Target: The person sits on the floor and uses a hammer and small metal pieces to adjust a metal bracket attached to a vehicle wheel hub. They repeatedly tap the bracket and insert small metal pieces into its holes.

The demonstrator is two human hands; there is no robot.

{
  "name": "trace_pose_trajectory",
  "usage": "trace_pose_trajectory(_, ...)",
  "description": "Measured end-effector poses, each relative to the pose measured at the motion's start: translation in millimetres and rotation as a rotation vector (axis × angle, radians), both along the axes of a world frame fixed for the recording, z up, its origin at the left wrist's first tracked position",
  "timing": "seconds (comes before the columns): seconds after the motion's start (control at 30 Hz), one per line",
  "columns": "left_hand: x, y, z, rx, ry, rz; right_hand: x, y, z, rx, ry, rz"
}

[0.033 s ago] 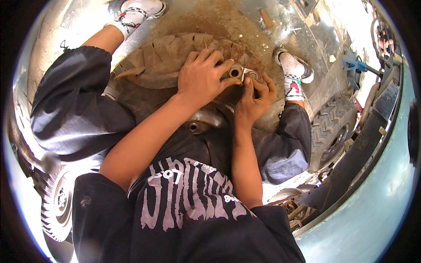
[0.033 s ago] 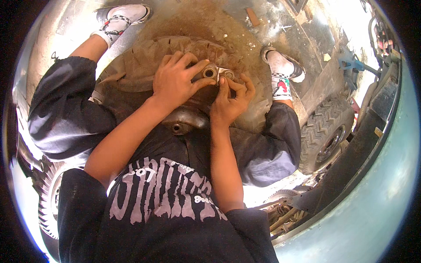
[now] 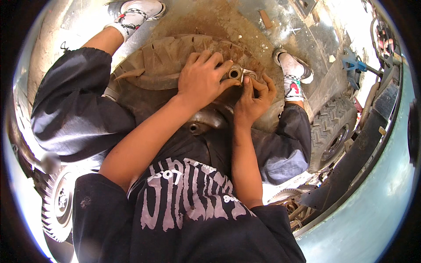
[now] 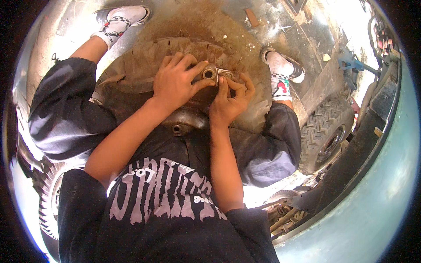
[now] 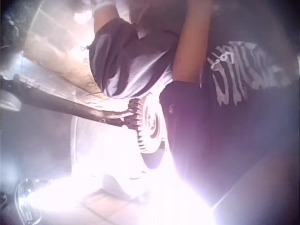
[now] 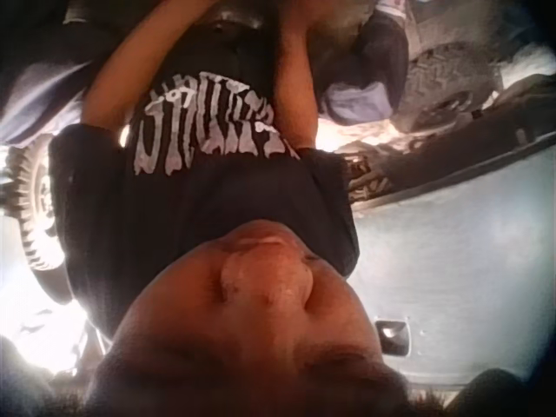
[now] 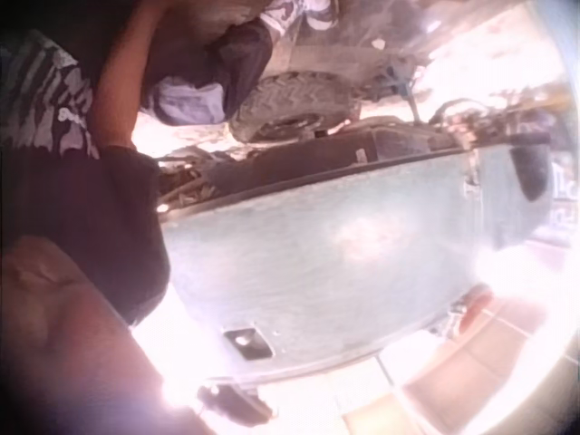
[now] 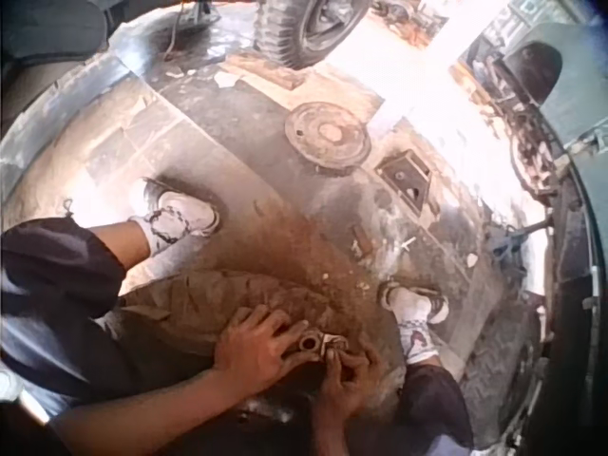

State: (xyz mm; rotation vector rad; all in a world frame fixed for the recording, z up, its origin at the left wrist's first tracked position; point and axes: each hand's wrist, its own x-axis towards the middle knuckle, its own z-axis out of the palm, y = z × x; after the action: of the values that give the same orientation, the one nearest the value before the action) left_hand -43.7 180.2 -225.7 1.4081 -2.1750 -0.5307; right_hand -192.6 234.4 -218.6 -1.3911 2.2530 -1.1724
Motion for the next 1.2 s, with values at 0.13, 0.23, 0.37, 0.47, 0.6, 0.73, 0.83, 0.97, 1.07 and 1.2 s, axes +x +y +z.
trace_pose_trajectory(0.13,-1.9,0.7,0.4,-0.009,0.007,-0.021,-5.3,-12.1,-8.1,0.043,0.04,-0.017)
trace_pose_trajectory(0.23,-0.9,0.2,4.2,0.015,0.036,-0.008,-12.0,-20.8,-5.7,0.021,-0.132,-0.008)
trace_pose_trajectory(0.37,-0.9,1.3,3.0,0.022,0.044,0.006,-15.5,-5.5,-5.0,0.073,-0.151,-0.011)
trace_pose_trajectory(0.47,-2.4,0.5,-0.4,0.001,0.051,-0.003,-14.9,-14.5,-1.0,0.096,-0.222,-0.03)
trace_pose_trajectory(0.6,-1.1,-1.6,2.9,0.011,0.056,-0.001,-17.4,-19.9,0.8,0.112,-0.105,0.023)
trace_pose_trajectory(0.73,-1.7,1.1,1.8,-0.005,0.059,-0.001,-15.8,6.1,-1.4,0.061,-0.296,-0.026)
trace_pose_trajectory(0.83,-0.9,-0.9,-0.4,-0.031,0.05,-0.016,-23.0,-18.9,-5.7,0.081,-0.064,0.019)
trace_pose_trajectory(0.97,-0.1,0.9,2.5,0.024,0.046,-0.014,-19.0,-29.5,-0.6,0.075,-0.096,0.034)
trace_pose_trajectory(1.07,-1.3,1.6,-1.2,-0.035,0.066,-0.01,-18.5,2.2,0.5,0.076,-0.052,-0.001)
trace_pose_trajectory(1.2,-1.7,3.9,0.9,-0.009,0.048,-0.019,-15.4,-16.4,6.1,0.095,0.0,-0.02)
